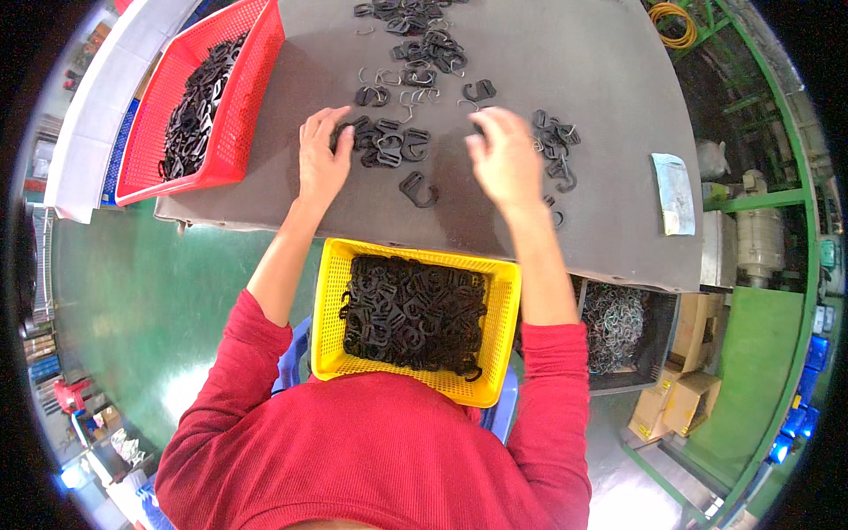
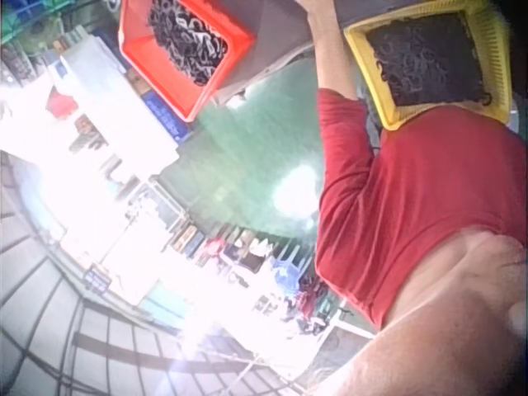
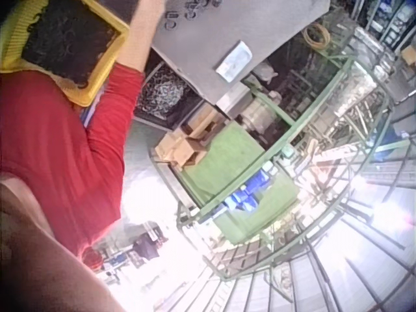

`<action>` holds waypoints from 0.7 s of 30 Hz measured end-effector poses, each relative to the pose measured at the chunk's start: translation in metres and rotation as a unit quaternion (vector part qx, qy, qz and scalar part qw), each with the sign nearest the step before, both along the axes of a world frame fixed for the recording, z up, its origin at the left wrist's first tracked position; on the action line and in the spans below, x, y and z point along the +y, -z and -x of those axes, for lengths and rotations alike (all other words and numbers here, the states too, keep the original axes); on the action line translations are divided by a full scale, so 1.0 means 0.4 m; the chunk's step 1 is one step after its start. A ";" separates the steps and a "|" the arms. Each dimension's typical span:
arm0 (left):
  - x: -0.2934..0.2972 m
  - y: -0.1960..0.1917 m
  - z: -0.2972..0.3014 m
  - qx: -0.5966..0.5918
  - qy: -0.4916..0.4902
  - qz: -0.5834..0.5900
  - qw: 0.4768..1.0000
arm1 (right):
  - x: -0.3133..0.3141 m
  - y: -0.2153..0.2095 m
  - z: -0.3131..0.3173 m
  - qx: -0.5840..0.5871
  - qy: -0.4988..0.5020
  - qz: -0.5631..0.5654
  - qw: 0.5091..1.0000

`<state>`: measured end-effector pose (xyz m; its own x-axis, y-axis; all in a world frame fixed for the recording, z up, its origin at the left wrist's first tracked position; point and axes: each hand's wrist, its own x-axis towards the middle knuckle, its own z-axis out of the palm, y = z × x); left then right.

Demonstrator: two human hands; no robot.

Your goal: The person sorts small metal hooks and black plastic clips from a mixed pile on a table, placing the hooks into a yellow basket and the clips into a red basket. The person repeatedly picks, separates, and transfers the items by hand until the yellow basket is full, then empties it and continues sorting the remaining pieces.

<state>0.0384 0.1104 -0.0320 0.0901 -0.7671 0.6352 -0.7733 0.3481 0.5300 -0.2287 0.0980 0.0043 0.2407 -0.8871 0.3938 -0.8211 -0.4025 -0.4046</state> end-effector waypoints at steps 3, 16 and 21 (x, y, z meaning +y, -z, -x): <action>0.031 -0.042 0.047 -0.048 0.072 -0.030 0.996 | 0.011 0.039 -0.119 -0.018 -0.076 0.010 0.997; -0.089 -0.166 0.032 -0.085 0.161 -0.213 0.960 | 0.011 0.001 -0.083 0.032 -0.035 -0.007 0.999; -0.182 -0.207 0.005 0.208 0.185 -0.501 0.819 | -0.005 0.059 -0.123 0.108 -0.039 0.004 0.993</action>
<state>0.0364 0.0375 0.0510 -0.2174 -0.9082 -0.3576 -0.3938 -0.2537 0.8835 -0.1797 0.0959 -0.0192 0.3885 -0.8593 0.3326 -0.8542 -0.4712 -0.2196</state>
